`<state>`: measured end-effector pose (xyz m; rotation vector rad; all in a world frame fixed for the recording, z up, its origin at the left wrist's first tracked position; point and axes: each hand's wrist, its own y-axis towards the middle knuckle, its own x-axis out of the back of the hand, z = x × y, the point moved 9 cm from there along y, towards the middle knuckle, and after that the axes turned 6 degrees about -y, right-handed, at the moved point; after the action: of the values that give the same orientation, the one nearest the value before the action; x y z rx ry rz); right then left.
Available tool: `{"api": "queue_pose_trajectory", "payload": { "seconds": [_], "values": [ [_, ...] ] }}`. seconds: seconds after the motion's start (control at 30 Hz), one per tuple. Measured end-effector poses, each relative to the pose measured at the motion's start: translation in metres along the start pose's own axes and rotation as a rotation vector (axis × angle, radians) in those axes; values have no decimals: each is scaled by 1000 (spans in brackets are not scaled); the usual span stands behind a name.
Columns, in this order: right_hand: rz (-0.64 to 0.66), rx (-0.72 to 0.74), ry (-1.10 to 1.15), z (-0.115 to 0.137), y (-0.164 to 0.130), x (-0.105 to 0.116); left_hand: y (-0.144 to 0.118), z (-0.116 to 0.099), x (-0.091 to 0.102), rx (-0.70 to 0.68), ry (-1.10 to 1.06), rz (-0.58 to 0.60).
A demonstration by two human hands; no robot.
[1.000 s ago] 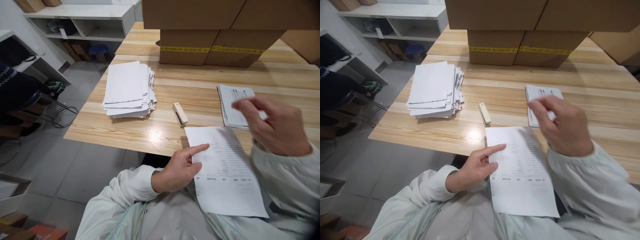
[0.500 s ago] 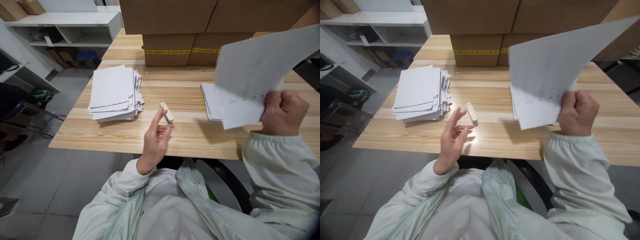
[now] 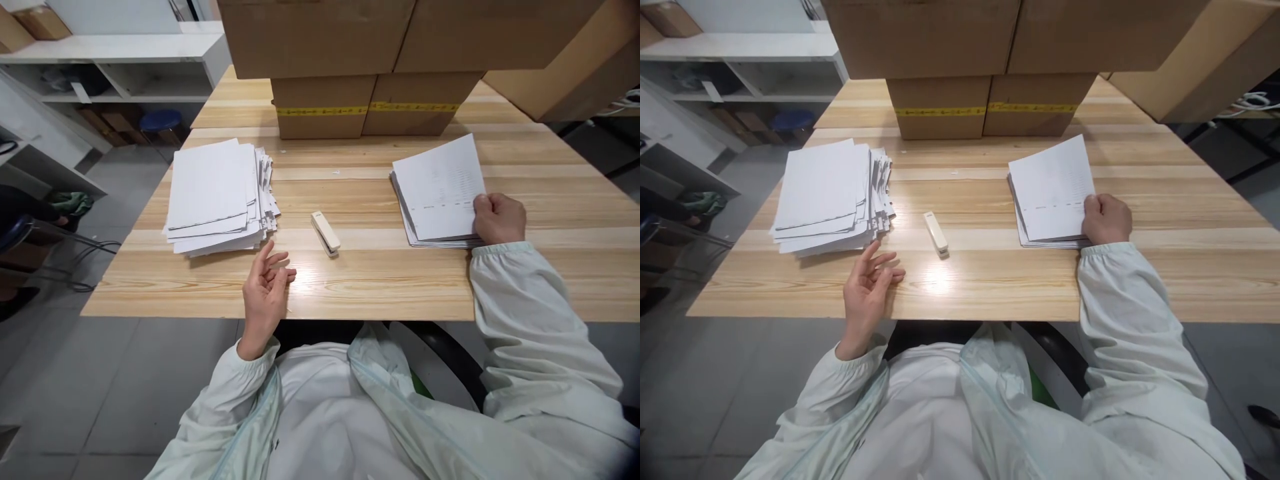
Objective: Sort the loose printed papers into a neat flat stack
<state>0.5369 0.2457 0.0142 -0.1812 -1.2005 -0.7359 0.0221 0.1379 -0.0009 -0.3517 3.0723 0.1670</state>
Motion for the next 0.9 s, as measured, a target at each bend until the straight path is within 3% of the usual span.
{"api": "queue_pose_trajectory", "payload": {
  "seconds": [0.1,0.2,0.3,0.4,0.43,0.5,0.63,0.73,0.9],
  "values": [
    [9,-39,-66,-3,2,-3,-3,3,-1,-13,-21,-4],
    [-176,6,-125,3,0,12,-4,-6,4,-72,-19,-20],
    [-472,199,-60,32,-28,39,7,-46,33,-301,165,-170],
    [-558,481,203,82,-89,59,33,-96,63,-578,465,-291],
    [-531,584,301,104,-112,63,47,-106,65,-633,561,-250],
    [-429,778,497,148,-159,71,81,-110,59,-674,782,-48],
    [-201,1070,655,220,-229,78,136,-80,58,-492,1064,200],
    [-89,1182,714,245,-256,75,151,-60,60,-380,1215,288],
    [41,1198,832,261,-278,59,154,-57,62,-433,1321,303]
  ]
}}
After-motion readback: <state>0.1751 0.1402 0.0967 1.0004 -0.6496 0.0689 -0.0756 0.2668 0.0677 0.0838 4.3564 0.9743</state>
